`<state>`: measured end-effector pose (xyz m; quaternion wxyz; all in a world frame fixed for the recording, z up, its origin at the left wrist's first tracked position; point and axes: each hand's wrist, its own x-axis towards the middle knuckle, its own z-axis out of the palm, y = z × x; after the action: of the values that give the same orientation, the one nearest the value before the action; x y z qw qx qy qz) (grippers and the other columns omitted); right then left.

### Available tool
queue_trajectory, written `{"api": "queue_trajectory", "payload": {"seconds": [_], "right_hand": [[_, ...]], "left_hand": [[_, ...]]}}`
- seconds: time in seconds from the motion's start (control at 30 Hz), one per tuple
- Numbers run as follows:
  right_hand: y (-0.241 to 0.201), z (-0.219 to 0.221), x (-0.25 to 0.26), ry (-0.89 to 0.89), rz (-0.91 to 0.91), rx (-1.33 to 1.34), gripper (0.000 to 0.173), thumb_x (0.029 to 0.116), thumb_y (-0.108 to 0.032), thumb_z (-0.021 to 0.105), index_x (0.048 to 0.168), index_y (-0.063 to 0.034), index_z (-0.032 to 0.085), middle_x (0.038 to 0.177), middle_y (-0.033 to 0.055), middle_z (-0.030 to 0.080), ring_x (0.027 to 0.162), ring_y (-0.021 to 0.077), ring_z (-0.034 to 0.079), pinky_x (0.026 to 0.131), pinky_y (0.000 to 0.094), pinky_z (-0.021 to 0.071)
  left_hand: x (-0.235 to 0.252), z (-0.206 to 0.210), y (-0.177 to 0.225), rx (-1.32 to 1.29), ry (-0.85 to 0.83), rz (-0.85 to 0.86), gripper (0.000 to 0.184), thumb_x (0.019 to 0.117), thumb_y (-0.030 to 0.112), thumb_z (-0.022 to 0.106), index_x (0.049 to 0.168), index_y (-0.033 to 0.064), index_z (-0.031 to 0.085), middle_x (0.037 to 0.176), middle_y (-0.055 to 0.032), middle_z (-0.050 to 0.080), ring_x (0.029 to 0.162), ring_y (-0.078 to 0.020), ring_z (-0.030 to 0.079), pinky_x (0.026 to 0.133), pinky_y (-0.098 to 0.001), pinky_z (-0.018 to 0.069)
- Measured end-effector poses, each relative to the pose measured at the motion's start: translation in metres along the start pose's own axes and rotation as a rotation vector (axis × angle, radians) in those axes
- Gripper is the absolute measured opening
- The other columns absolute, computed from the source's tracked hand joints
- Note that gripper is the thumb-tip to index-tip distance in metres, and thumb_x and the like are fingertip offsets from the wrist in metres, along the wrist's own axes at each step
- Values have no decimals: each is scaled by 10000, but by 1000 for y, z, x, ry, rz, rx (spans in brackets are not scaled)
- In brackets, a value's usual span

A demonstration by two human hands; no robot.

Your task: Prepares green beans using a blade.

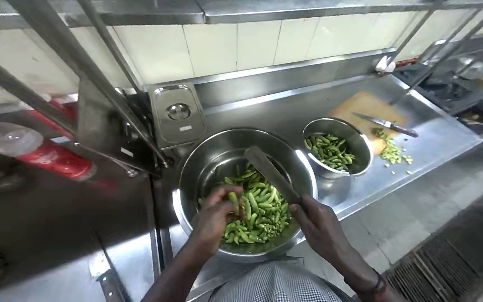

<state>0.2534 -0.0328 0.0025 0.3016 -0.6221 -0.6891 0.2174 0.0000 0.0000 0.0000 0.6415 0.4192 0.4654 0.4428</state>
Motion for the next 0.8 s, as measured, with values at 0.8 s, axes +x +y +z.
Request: {"api": "queue_trajectory", "payload": {"seconds": [0.8], "right_hand": [[71, -28, 12, -183, 8, 378, 398, 923, -565, 666, 1001, -175, 656, 721, -50, 611, 617, 97, 599, 570, 342, 543]], "left_hand": [[21, 69, -23, 762, -43, 274, 190, 978, 216, 665, 1156, 195, 729, 1119, 40, 696, 964, -101, 673, 815, -328, 598]]}}
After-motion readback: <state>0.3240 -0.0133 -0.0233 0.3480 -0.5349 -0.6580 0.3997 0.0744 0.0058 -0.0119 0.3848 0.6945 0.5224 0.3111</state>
